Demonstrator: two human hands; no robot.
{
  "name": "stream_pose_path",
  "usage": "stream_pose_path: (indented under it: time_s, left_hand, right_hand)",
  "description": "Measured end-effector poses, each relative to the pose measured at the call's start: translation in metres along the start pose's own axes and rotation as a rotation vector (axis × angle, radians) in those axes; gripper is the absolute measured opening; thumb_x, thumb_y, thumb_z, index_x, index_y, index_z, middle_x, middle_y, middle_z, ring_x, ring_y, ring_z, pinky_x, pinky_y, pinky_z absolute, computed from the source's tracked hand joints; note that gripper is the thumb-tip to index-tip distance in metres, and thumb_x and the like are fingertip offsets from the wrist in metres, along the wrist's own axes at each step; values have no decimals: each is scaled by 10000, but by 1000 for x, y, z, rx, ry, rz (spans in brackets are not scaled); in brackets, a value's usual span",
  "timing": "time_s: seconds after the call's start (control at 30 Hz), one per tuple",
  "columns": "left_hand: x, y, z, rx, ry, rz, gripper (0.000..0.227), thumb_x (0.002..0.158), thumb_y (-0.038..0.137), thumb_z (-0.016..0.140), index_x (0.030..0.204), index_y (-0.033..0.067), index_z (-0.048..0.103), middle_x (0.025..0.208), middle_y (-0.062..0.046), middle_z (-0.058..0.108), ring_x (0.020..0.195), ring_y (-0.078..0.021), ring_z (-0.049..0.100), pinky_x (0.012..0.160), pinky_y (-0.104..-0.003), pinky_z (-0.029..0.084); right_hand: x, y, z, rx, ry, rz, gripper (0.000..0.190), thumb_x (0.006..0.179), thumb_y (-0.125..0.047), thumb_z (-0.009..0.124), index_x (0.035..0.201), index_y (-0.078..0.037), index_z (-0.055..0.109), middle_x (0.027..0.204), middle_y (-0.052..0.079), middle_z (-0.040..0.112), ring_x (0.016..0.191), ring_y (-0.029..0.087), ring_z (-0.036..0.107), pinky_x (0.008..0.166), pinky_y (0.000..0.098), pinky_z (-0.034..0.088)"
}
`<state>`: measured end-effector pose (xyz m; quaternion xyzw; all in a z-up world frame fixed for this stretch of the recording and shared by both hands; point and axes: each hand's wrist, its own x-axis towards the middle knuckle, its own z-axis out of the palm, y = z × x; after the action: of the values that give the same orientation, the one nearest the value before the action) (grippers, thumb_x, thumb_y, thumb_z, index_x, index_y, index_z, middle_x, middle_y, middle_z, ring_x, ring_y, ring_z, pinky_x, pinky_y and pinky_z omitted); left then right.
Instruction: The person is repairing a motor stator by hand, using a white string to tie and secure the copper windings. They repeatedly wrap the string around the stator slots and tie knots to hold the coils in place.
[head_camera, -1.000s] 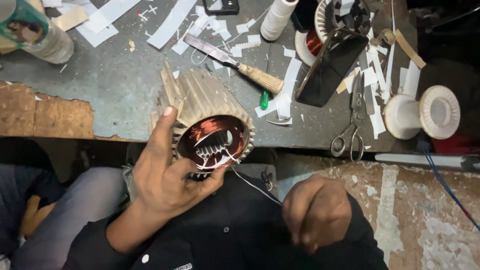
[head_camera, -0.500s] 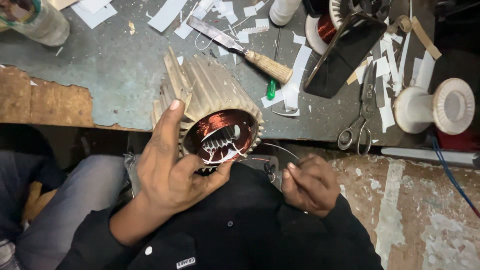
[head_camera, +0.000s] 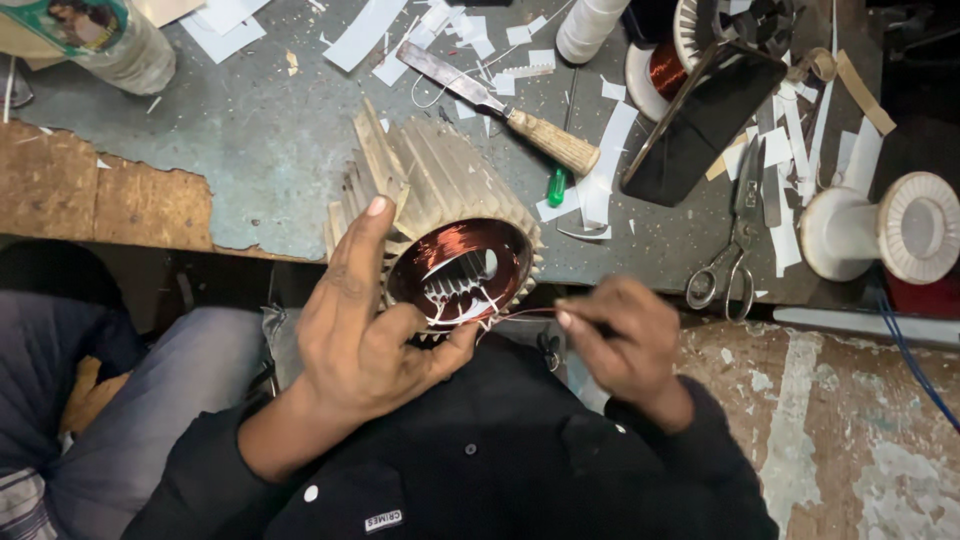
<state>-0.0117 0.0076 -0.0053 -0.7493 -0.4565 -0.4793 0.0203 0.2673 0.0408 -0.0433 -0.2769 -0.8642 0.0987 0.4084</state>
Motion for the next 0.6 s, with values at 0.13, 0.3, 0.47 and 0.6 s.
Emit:
stream_pose_path:
  time_s: [0.13,0.3,0.47,0.6]
  left_hand:
    - [0,1,1,5,1,0,536,873,267,912,996,35,445,1408,-396,465,1218,-544,634,946,-534,606]
    - [1,2,0,0,3,-17,497,859,238,911,973,35,471,1413,-402,467,1242,-543,626,958,-525,610]
    - [3,0,-1,-39,11,-28,502,856,241,910,971,43,463,1420,-403,470,1259,-549,616,951,-495,603]
    - [4,-2,0,-30,12,-19,479,871,212,884,997,41,454,1419,-409,466,1267,-554,608,972,-516,602]
  right_hand:
    - [29,-4,-19,257,-270,250,187,854,-72,807,1030,-104,752,835,74,680,680,172,666,571,308,504]
    - [52,-29,-12,30,-245,-83,285,827,-41,808,1101,-47,729,1002,133,659,794,265,673,646,351,522]
    - [51,-24,1,5,-237,-379,379,773,-57,804,1143,-3,741,1088,126,638,797,262,697,663,369,579]
    - [36,-12,21,116,-122,-447,278,807,-31,838,1059,-39,720,1120,148,606,682,189,595,539,303,454]
